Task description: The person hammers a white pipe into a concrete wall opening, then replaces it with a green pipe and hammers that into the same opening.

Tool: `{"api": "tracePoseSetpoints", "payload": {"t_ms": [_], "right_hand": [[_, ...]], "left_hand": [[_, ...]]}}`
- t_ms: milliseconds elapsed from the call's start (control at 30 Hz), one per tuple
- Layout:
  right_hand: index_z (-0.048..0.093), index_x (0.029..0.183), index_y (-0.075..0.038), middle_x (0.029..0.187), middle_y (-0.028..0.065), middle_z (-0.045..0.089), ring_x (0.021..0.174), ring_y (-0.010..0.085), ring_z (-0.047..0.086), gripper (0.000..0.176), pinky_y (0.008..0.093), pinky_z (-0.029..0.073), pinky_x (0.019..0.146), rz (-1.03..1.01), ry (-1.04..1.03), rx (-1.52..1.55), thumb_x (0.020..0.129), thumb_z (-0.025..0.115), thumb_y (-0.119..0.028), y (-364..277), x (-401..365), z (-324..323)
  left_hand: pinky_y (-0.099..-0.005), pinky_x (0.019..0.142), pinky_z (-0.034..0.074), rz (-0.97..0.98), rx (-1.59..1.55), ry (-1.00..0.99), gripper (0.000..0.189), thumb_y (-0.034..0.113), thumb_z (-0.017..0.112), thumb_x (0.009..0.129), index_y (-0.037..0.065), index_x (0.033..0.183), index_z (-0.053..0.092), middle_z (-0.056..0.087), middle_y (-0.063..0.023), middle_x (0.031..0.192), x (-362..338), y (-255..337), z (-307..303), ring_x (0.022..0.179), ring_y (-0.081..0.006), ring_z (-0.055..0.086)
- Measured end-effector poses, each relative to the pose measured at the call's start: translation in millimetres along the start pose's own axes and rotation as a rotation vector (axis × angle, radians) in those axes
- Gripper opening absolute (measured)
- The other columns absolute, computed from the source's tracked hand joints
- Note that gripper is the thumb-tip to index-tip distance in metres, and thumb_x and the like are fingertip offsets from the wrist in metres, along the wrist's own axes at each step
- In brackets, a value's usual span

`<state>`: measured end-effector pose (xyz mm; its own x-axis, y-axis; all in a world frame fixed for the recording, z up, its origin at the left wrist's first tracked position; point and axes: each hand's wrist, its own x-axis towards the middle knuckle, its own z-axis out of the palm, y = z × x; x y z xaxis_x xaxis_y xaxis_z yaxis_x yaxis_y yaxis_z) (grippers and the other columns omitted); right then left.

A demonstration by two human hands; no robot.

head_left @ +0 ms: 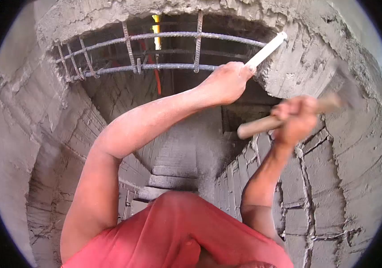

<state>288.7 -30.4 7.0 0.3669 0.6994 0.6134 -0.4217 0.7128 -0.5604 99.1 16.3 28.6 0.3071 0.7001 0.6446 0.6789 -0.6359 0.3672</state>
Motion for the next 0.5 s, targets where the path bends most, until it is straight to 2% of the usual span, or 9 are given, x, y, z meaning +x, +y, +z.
{"api": "tracePoseSetpoints", "payload": {"t_ms": [67, 133, 167, 200, 233, 267, 300, 433, 500], "right_hand": [[0.052, 0.091, -0.007, 0.065, 0.0018, 0.049, 0.056, 0.0145, 0.053, 0.016, 0.0381, 0.054, 0.059, -0.816, 0.061, -0.389, 0.096, 0.059, -0.021, -29, 19, -21], [0.054, 0.098, -0.005, 0.071, 0.0044, 0.054, 0.066, 0.0168, 0.059, 0.017, 0.0402, 0.055, 0.072, -0.774, 0.024, 0.332, 0.086, 0.062, -0.014, -64, 49, -81], [0.054, 0.096, -0.004, 0.069, 0.0049, 0.054, 0.063, 0.0172, 0.058, 0.015, 0.0386, 0.054, 0.068, -0.807, 0.034, 0.434, 0.089, 0.061, -0.014, -59, 53, -84], [0.054, 0.095, -0.003, 0.067, 0.0053, 0.053, 0.059, 0.0177, 0.057, 0.014, 0.0371, 0.054, 0.064, -0.868, 0.085, 0.182, 0.091, 0.061, -0.015, -29, 51, -73], [0.054, 0.093, -0.003, 0.064, 0.0058, 0.053, 0.056, 0.0181, 0.056, 0.014, 0.0355, 0.053, 0.059, -1.023, 0.135, -0.465, 0.093, 0.06, -0.015, 18, 43, -67], [0.053, 0.092, -0.002, 0.062, 0.0063, 0.052, 0.053, 0.0185, 0.056, 0.016, 0.0339, 0.052, 0.055, -0.846, 0.012, -0.681, 0.096, 0.059, -0.016, 62, 27, -47], [0.053, 0.09, -0.001, 0.06, 0.0068, 0.052, 0.05, 0.0189, 0.055, 0.018, 0.0323, 0.052, 0.051, 0.042, -0.139, -0.273, 0.098, 0.058, -0.017, 78, 5, -4], [0.052, 0.081, -0.005, 0.058, 0.0052, 0.05, 0.043, 0.0156, 0.048, 0.027, 0.0311, 0.048, 0.044, 0.106, 0.004, -0.019, 0.101, 0.05, -0.022, 18, -5, -3], [0.051, 0.075, -0.009, 0.059, 0.005, 0.051, 0.047, 0.0155, 0.051, 0.033, 0.0319, 0.049, 0.046, -0.326, 0.277, 0.098, 0.101, 0.046, -0.029, -19, 12, -11]], "left_hand": [[-0.0527, 0.071, 0.047, -0.045, -0.018, -0.022, 0.033, 0.022, 0.041, 0.105, -0.004, 0.093, 0.056, 0.059, -0.0273, 0.083, -2, 4, -2, 0.082, -0.0471, 0.059], [-0.0536, 0.072, 0.046, -0.136, -0.041, -0.079, 0.032, 0.022, 0.041, 0.105, -0.004, 0.094, 0.056, 0.059, -0.027, 0.085, -2, 11, -9, 0.084, -0.0472, 0.059], [-0.0536, 0.072, 0.046, -0.141, -0.041, -0.075, 0.032, 0.022, 0.041, 0.105, -0.004, 0.094, 0.056, 0.059, -0.027, 0.085, 0, 7, -8, 0.084, -0.0472, 0.059], [-0.0538, 0.073, 0.047, -0.108, -0.029, -0.056, 0.033, 0.023, 0.041, 0.105, -0.004, 0.094, 0.056, 0.059, -0.027, 0.086, 0, 4, -5, 0.085, -0.047, 0.059], [-0.0539, 0.073, 0.047, -0.072, -0.018, -0.037, 0.033, 0.023, 0.042, 0.104, -0.004, 0.095, 0.056, 0.059, -0.0271, 0.087, -1, 4, 0, 0.085, -0.0469, 0.059], [-0.0537, 0.075, 0.048, -0.053, 0.015, -0.053, 0.032, 0.022, 0.041, 0.104, -0.004, 0.094, 0.057, 0.059, -0.0267, 0.088, -1, 3, 1, 0.086, -0.0465, 0.06], [-0.0537, 0.075, 0.048, -0.057, 0.018, -0.06, 0.032, 0.022, 0.041, 0.104, -0.004, 0.094, 0.057, 0.059, -0.0267, 0.088, -5, 4, 2, 0.086, -0.0465, 0.06], [-0.052, 0.075, 0.05, 0.03, 0.073, -0.053, 0.023, 0.013, 0.043, 0.1, -0.005, 0.096, 0.058, 0.059, -0.0261, 0.086, -1, 3, 3, 0.085, -0.0431, 0.062], [-0.0513, 0.074, 0.049, -0.007, 0.016, -0.06, 0.023, 0.011, 0.042, 0.099, -0.005, 0.094, 0.057, 0.059, -0.0253, 0.084, -1, -1, 10, 0.083, -0.0433, 0.061]]}}
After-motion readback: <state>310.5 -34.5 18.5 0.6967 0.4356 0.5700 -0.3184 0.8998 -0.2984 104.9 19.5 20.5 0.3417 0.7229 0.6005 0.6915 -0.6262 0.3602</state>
